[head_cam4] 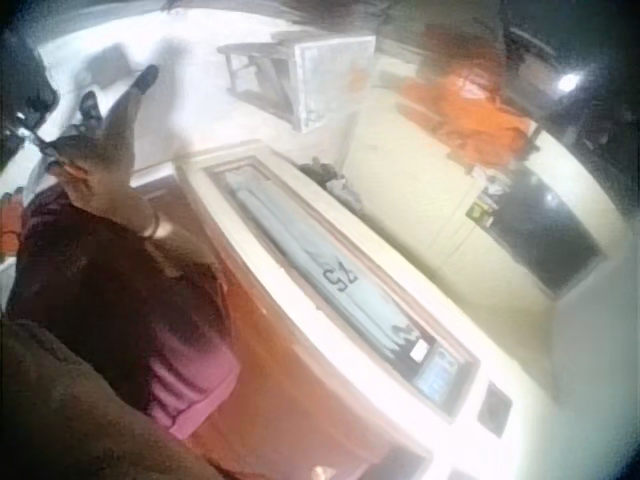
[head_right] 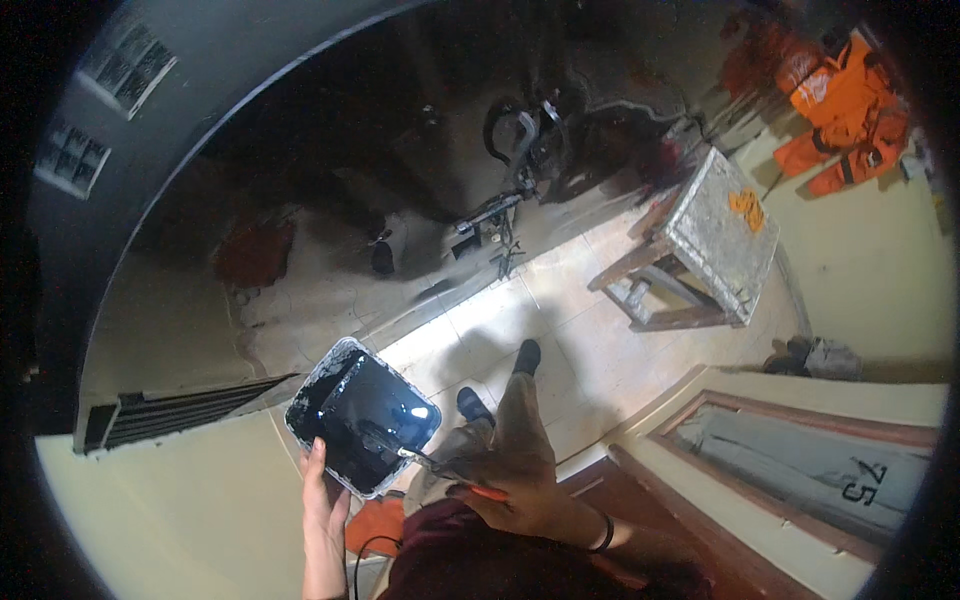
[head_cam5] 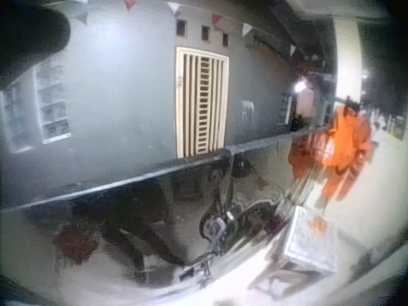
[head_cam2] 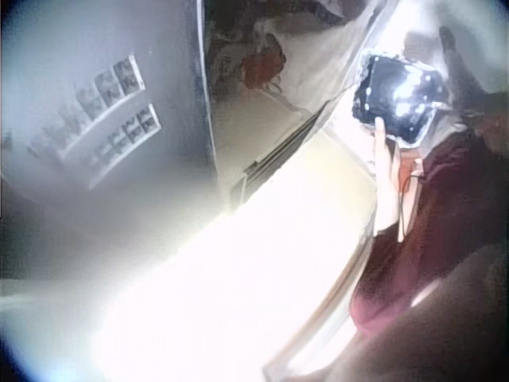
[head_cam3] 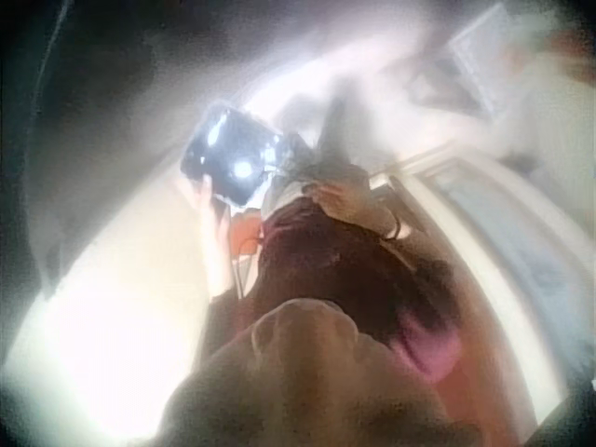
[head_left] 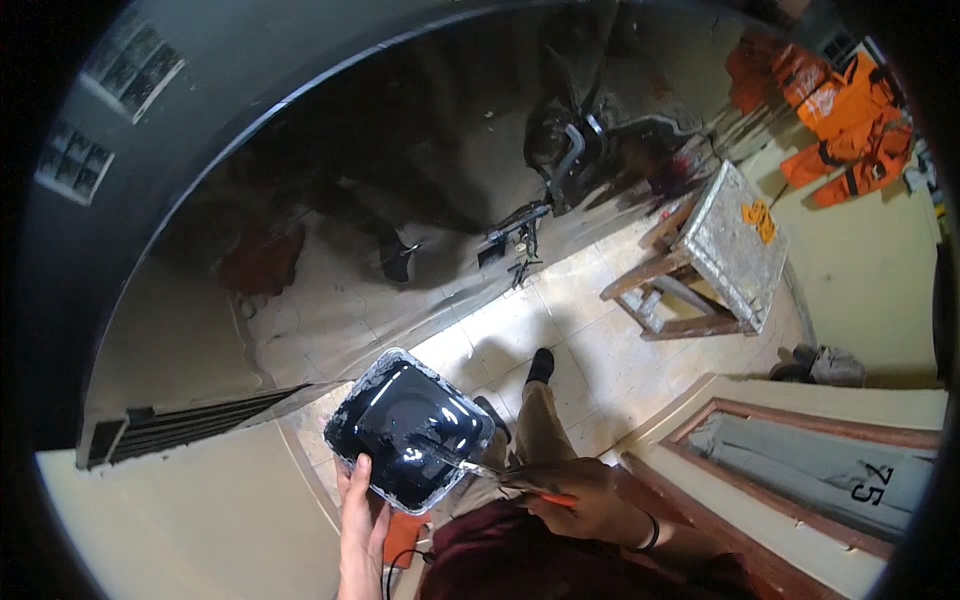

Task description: The person paints the bottom edge and lower surface of a black metal gate using a paintbrush dipped into a black container of paint.

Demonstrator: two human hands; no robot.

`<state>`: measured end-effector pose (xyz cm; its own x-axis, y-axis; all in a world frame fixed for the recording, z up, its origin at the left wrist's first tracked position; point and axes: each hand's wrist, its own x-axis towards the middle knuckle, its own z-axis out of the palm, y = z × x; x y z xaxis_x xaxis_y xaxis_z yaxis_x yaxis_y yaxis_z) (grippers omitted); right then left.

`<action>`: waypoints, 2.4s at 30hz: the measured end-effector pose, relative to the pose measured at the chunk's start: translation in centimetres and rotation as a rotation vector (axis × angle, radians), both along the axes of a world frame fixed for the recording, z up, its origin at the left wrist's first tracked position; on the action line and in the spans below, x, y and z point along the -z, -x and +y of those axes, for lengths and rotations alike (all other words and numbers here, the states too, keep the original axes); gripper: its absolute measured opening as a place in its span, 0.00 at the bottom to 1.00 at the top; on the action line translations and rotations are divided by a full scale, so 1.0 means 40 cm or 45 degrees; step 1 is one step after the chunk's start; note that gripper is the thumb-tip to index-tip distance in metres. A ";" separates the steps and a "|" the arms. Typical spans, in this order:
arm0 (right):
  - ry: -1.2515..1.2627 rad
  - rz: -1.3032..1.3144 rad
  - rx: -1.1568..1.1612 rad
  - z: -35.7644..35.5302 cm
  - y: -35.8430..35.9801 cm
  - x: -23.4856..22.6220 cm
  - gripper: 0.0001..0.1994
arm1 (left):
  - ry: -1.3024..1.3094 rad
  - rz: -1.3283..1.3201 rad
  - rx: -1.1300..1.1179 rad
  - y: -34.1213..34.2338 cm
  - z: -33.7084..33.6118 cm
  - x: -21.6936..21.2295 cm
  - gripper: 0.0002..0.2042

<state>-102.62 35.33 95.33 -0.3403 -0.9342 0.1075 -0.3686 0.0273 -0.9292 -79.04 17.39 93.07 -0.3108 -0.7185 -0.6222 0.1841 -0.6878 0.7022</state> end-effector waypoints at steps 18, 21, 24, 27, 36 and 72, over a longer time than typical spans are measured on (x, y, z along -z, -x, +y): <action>0.117 0.028 -0.089 -0.142 0.191 1.032 0.21 | -0.033 -0.362 0.524 0.150 -0.159 1.017 0.40; 0.083 0.151 -0.041 -0.174 0.214 1.246 0.16 | -0.075 -0.348 0.641 0.181 -0.210 1.256 0.41; -0.002 -0.055 -0.114 -0.214 0.238 1.458 0.19 | -0.019 -0.322 0.776 0.185 -0.269 1.478 0.42; 0.002 -0.052 -0.041 -0.261 0.234 1.635 0.14 | -0.097 -0.284 0.849 0.174 -0.347 1.697 0.43; -0.180 -0.241 0.169 -0.169 0.138 2.065 0.10 | -0.263 -0.200 1.345 0.304 -0.386 2.152 0.36; -0.010 -0.376 0.719 0.073 0.062 2.450 0.17 | -0.196 0.060 0.501 0.326 -0.060 2.486 0.29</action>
<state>-105.10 38.23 -2.68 -0.7949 -0.6024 -0.0723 -0.0236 0.1497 -0.9884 -92.07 14.98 -6.38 -0.5738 -0.4391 -0.6913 -0.0840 -0.8081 0.5830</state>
